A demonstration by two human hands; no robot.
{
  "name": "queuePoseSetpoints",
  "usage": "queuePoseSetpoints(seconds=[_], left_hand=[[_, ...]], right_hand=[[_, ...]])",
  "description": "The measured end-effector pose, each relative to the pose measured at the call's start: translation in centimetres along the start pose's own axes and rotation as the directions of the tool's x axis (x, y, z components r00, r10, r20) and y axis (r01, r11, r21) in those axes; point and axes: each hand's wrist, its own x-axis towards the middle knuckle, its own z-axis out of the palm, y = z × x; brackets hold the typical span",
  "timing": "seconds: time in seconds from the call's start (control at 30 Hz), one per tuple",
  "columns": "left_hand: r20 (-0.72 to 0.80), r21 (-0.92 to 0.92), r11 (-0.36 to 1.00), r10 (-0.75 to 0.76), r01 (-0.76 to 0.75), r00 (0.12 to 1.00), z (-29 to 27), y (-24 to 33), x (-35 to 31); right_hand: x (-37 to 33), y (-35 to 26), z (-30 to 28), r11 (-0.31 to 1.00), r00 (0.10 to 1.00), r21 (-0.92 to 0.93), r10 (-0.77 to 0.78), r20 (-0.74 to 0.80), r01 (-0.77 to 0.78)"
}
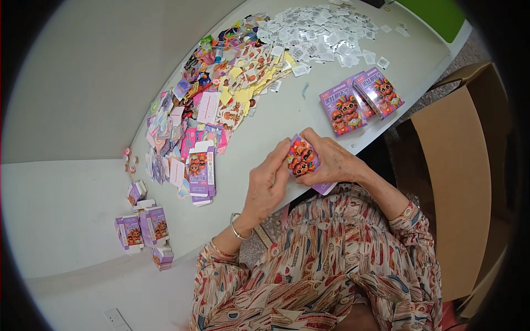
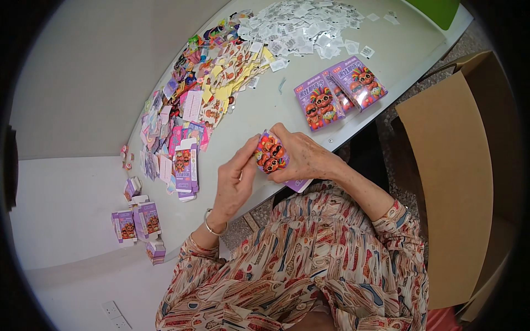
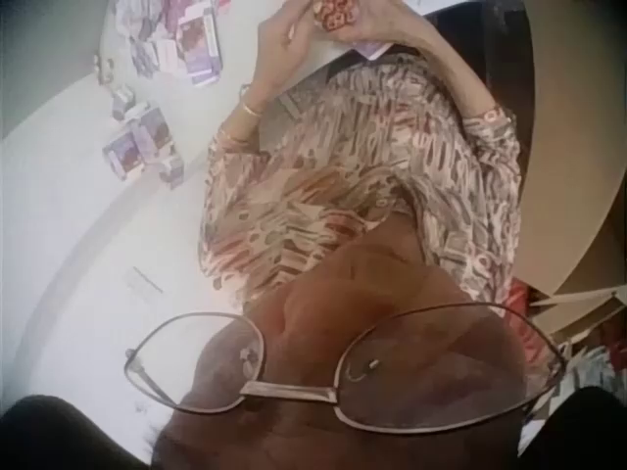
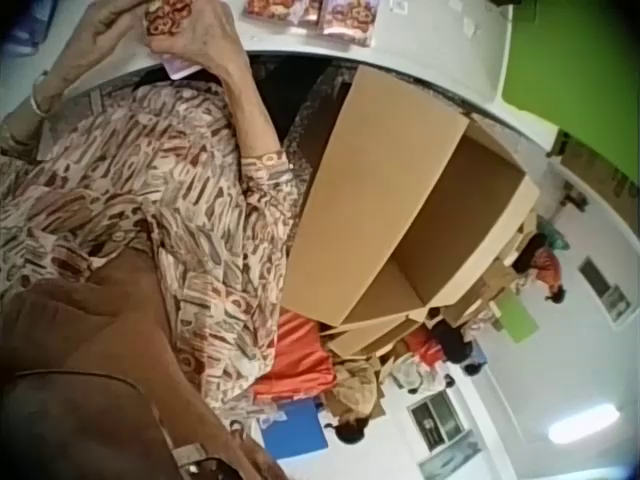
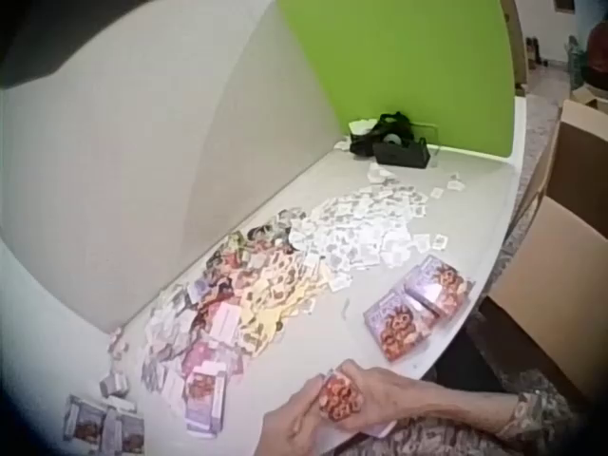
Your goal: Sorting and organizing miniature toy collectibles and their packaging on a desk.
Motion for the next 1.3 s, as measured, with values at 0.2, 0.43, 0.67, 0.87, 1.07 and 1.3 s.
queuePoseSetpoints(seconds=[0.2,0.43,0.67,0.87,1.07,1.3], left_hand=[[0.012,-0.118,0.993,-0.018,0.019,1.0,-0.1,-1.4,0.1],[0.233,-0.827,0.412,-0.368,0.382,0.9,-4.0,-2.5,2.1],[0.017,-0.178,0.954,-0.243,0.242,0.97,-5.0,-4.2,4.1],[-0.312,0.679,0.705,0.024,0.206,0.95,-9.8,-10.8,8.4],[-0.309,0.775,0.625,0.25,0.091,0.918,-9.8,-12.6,8.8],[-0.403,0.114,0.989,-0.04,0.093,0.914,-11.3,-9.5,8.4]], right_hand=[[0.0,-0.4,0.3,1.0,1.0,-0.021,0.021,0.009,-0.021],[-0.6,0.8,-1.3,0.829,0.973,0.516,-0.229,-0.036,0.214],[0.0,1.2,2.5,0.995,0.955,0.037,-0.083,-0.285,0.098],[0.3,1.9,2.8,0.933,0.895,-0.29,-0.307,-0.323,0.215],[0.2,1.6,2.8,0.88,0.872,-0.416,-0.377,-0.314,0.23],[0.6,2.1,3.1,0.893,0.863,-0.395,-0.364,-0.35,0.216]])
